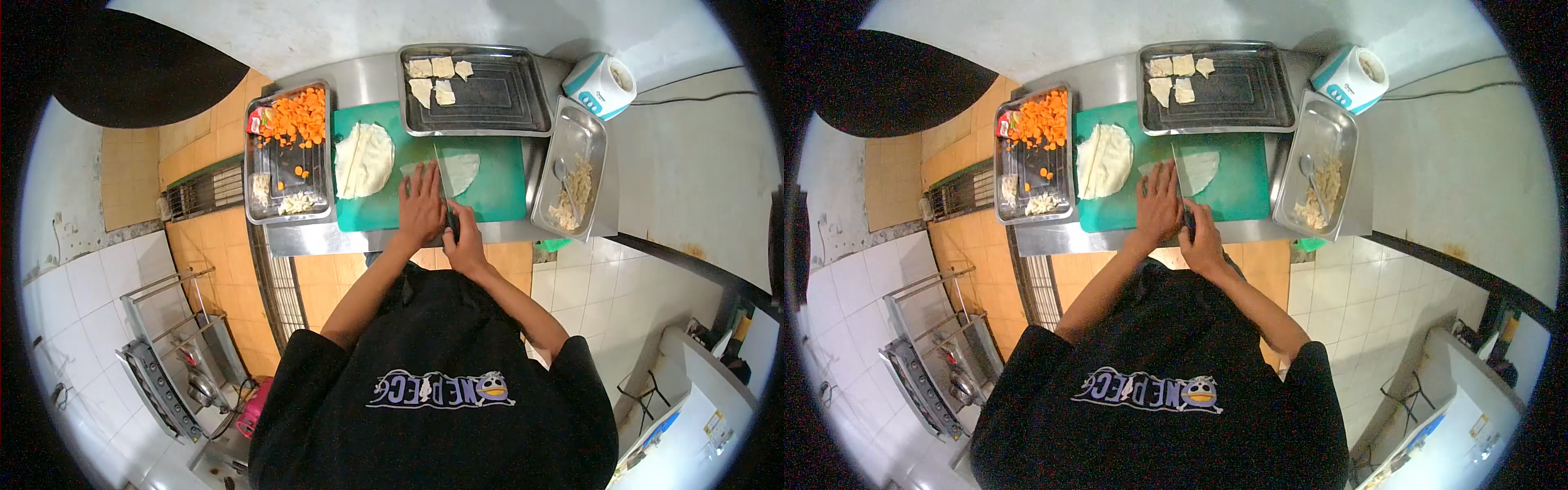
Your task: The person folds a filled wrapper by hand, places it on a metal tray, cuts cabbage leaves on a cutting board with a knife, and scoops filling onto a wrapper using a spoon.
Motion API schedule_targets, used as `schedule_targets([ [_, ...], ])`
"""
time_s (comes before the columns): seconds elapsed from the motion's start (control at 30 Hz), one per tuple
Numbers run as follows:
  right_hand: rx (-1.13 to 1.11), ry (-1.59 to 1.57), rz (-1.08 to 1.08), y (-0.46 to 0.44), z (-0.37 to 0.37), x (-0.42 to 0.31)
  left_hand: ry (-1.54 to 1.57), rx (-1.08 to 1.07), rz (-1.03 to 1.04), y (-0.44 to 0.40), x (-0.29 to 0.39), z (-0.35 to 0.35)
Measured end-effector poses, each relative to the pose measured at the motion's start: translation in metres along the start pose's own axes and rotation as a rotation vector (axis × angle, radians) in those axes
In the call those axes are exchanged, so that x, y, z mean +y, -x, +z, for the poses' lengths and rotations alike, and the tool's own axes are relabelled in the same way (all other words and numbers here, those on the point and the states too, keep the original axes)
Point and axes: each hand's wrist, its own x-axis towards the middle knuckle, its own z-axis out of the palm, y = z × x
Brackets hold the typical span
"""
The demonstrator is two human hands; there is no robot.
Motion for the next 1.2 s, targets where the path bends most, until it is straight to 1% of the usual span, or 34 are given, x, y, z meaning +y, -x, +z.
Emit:
schedule_targets([
  [0.17,0.017,-0.017,-0.008,-0.0008,-0.0015,-0.001,0.001,0.031,-0.012,-0.0002,0.0014,0.0023],
  [0.57,-0.031,0.005,0.03,-0.0008,-0.0061,-0.0001,0.018,-0.025,-0.014,0.0012,0.0006,0.0036],
  [0.63,-0.008,0.017,-0.035,-0.0008,-0.0048,0.0025,-0.002,0.006,-0.001,0.0024,-0.0003,0.0064],
  [0.83,-0.041,0.034,0.02,-0.001,-0.0047,0.0005,-0.015,-0.005,0.0,0.0027,-0.0023,0.0087],
  [1.03,-0.006,0.029,-0.017,-0.0002,-0.0003,0.0053,0.007,0.009,-0.005,0.0038,-0.0016,0.0072],
  [1.2,-0.034,0.08,0.013,0.0016,0.0017,0.0015,0.03,-0.021,-0.005,0.0038,-0.0051,0.0102],
])
